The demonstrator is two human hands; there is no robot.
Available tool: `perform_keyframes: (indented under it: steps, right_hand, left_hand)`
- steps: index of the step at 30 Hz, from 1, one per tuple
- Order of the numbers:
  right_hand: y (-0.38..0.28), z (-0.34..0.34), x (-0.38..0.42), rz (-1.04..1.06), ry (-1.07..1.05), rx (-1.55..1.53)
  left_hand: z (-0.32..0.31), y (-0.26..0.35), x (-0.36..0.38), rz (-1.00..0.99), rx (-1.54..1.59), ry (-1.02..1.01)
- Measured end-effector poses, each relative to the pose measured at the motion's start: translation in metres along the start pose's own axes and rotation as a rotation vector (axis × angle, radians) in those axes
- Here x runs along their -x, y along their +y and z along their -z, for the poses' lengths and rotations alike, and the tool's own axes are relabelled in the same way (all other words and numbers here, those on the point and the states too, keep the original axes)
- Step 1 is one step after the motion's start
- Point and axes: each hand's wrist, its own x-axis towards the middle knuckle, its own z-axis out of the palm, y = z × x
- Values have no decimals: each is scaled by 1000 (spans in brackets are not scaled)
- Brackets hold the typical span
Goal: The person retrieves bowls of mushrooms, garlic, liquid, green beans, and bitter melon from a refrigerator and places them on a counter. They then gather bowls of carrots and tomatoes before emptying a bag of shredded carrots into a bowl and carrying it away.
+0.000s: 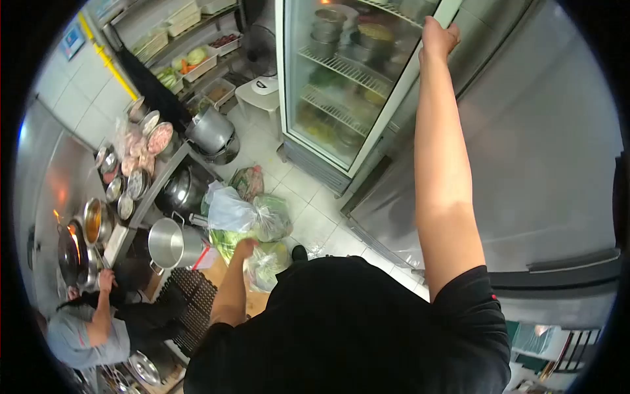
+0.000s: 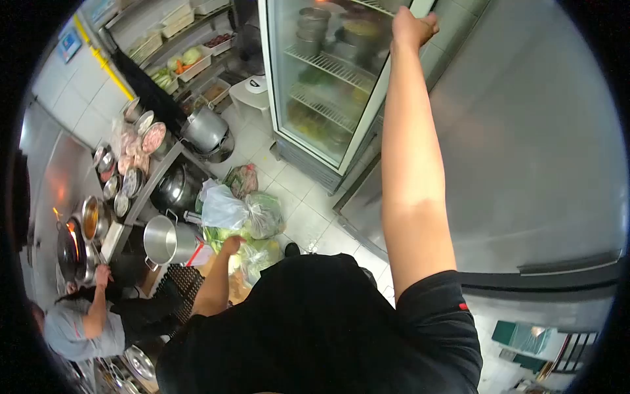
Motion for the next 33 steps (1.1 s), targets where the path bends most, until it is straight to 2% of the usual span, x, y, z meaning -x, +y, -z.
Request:
perform_keyframes:
  steps: [1,2,3,4,6,10,13,14,15,16,18,21,23,25,27,29,31,33]
  right_hand:
    - [5,9,-1,46,52,133]
    - [9,18,0,91,100,264]
    - [3,-21,-21,90,131,135]
    - [8,-14,-19,63,101,99]
    - [10,-10,-10,9,108,-12]
    - [18,-6,6,106,137,58]
    - [-23,10,85,186,10,-36]
    - [-27,10,116,325,-7,0]
    - [-46,5,159,351,-31,56]
    - [-67,-2,193,376,-67,44]
    - [-99,-15,246,446,-229,-59]
    - [-115,-13,273,570,-749,-227]
    - [-109,-10,303,13,-1135,-541]
    - [-74,-3,294,428,-1350,-90]
    - [-23,13,301,314,-1357,2]
    - [22,37,304,262,-1392,172]
    - [59,64,301,241,-1449,341]
    - [89,90,301,183,-1507,439]
  left_hand:
    - [-8,3,4,-10,6,-28]
    - [5,31,-8,83,45,-13]
    - [96,5,-102,-24,81,119]
    - [110,21,-110,25,191,98]
    - [130,85,-102,-17,409,113]
    - [136,133,-121,-143,759,-38]
    - [156,197,-108,-194,860,-99]
    - [167,223,-105,-217,891,-93]
    - [180,244,-101,-238,918,-89]
    - [194,260,-104,-290,817,-79]
    - [234,320,-94,-439,791,106]
    - [298,375,-78,-701,731,329]
    - [320,374,-78,-814,636,633]
    - [339,368,-77,-823,583,846]
    - [355,349,-88,-711,560,1063]
    - [386,321,-97,-574,560,1145]
    - [416,291,-112,-520,420,1275]
    - [442,253,-131,-470,434,1323]
